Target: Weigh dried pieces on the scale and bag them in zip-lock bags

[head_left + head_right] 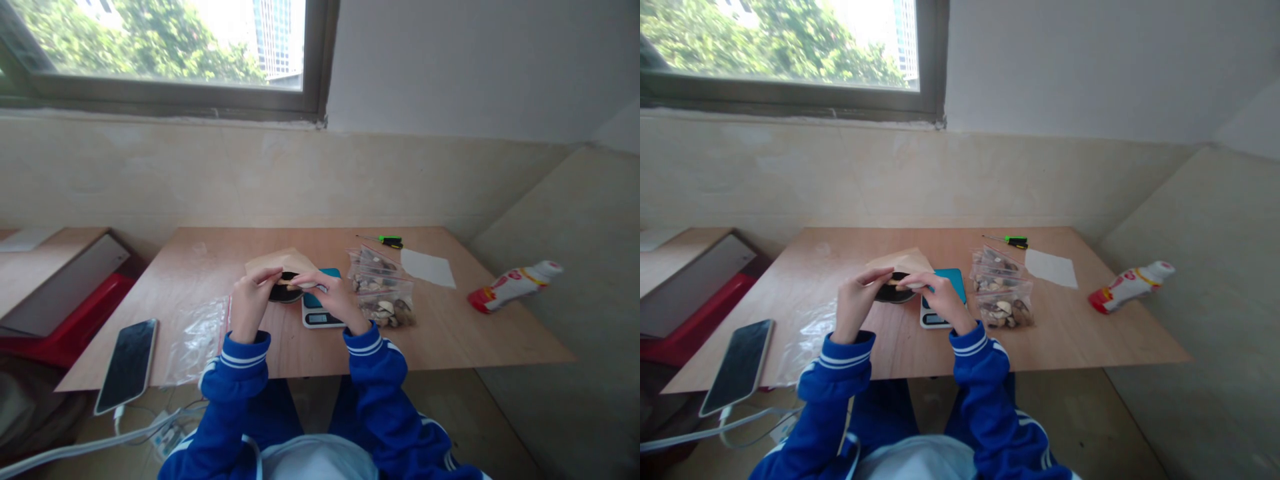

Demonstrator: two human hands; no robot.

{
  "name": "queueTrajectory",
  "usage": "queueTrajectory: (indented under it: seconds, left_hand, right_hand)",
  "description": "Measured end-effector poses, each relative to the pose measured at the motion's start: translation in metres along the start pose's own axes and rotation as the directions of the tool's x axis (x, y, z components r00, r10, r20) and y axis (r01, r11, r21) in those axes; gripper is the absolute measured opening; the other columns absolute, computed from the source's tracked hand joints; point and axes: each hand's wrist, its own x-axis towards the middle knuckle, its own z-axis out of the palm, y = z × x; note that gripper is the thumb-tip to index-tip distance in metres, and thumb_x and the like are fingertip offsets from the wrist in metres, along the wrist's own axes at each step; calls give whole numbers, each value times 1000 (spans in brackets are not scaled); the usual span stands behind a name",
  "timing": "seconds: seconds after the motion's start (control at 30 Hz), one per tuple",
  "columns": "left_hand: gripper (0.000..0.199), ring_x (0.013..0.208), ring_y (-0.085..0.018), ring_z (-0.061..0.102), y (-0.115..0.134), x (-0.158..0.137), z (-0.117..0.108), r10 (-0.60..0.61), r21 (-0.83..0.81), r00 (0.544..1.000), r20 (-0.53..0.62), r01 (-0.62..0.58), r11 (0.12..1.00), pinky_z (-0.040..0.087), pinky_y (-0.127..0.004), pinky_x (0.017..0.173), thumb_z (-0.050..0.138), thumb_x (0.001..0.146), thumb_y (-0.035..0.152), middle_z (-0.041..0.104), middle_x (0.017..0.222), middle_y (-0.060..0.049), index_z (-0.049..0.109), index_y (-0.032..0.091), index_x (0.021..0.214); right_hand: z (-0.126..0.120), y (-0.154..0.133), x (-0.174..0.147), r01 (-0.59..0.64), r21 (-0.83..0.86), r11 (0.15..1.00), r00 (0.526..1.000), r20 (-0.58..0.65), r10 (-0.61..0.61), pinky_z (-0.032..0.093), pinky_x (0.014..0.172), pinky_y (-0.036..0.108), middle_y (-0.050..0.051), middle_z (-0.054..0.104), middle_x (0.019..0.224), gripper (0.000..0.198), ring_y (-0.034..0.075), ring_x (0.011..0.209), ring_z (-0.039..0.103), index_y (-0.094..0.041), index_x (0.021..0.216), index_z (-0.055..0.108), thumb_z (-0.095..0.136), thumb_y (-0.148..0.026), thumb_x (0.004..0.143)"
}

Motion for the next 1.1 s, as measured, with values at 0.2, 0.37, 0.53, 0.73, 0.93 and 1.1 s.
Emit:
queueTrajectory:
  seconds: [0.2, 0.37, 0.53, 0.73, 0.93, 1.1]
  left_hand:
    - [18, 90, -20, 70, 0, 3, -8, -15, -7, 997, -77, 15, 1000, 52, -27, 80, 63, 79, 36, 76, 91, 3, 76, 29, 90]
    - [21, 89, -21, 70, -3, 1, -13, -45, -23, 986, -159, 42, 999, 54, -29, 80, 63, 78, 39, 76, 89, 2, 76, 28, 92]
    - [23, 91, -22, 70, -6, -4, -12, -84, -57, 972, -220, 73, 996, 53, -29, 81, 64, 77, 39, 76, 90, 1, 76, 27, 94]
    - [19, 91, -21, 70, -5, -7, -16, -104, -48, 975, -194, 97, 994, 53, -28, 80, 65, 77, 36, 76, 90, 3, 76, 28, 91]
    - [19, 92, -21, 70, -6, -10, -15, -100, -41, 979, -175, 95, 995, 53, -28, 81, 65, 77, 37, 76, 91, 4, 76, 29, 91]
    - [21, 93, -21, 70, -10, -11, -9, -99, -46, 986, -134, 93, 995, 53, -28, 81, 64, 78, 39, 76, 92, 3, 75, 30, 93]
  right_hand:
    - [-22, 8, -13, -93, 119, 989, 990, -97, 105, 50, 92, 32, 4, 70, 109, 21, 18, 105, 64, -22, 103, 69, 61, -21, 84]
    - [-41, 32, -28, -167, 70, 983, 965, -194, 178, 53, 86, 32, 5, 72, 105, 21, 19, 98, 66, -21, 100, 70, 62, -22, 81]
    - [-31, 73, -29, -205, -210, 956, 960, -234, 154, 50, 92, 35, 6, 72, 106, 29, 19, 101, 66, -19, 102, 70, 50, -12, 83]
    - [-11, 112, -22, -216, -382, 899, 963, -237, 130, 47, 97, 40, 10, 71, 109, 35, 21, 105, 64, -16, 104, 71, 46, -4, 82]
    - [-11, 124, -32, -215, -405, 889, 969, -204, 141, 44, 99, 44, 11, 68, 116, 31, 23, 113, 61, -19, 110, 69, 51, -11, 86]
    - [-18, 121, -41, -218, -352, 910, 964, -223, 145, 38, 106, 47, 10, 64, 124, 31, 23, 123, 54, -22, 117, 66, 51, -21, 89]
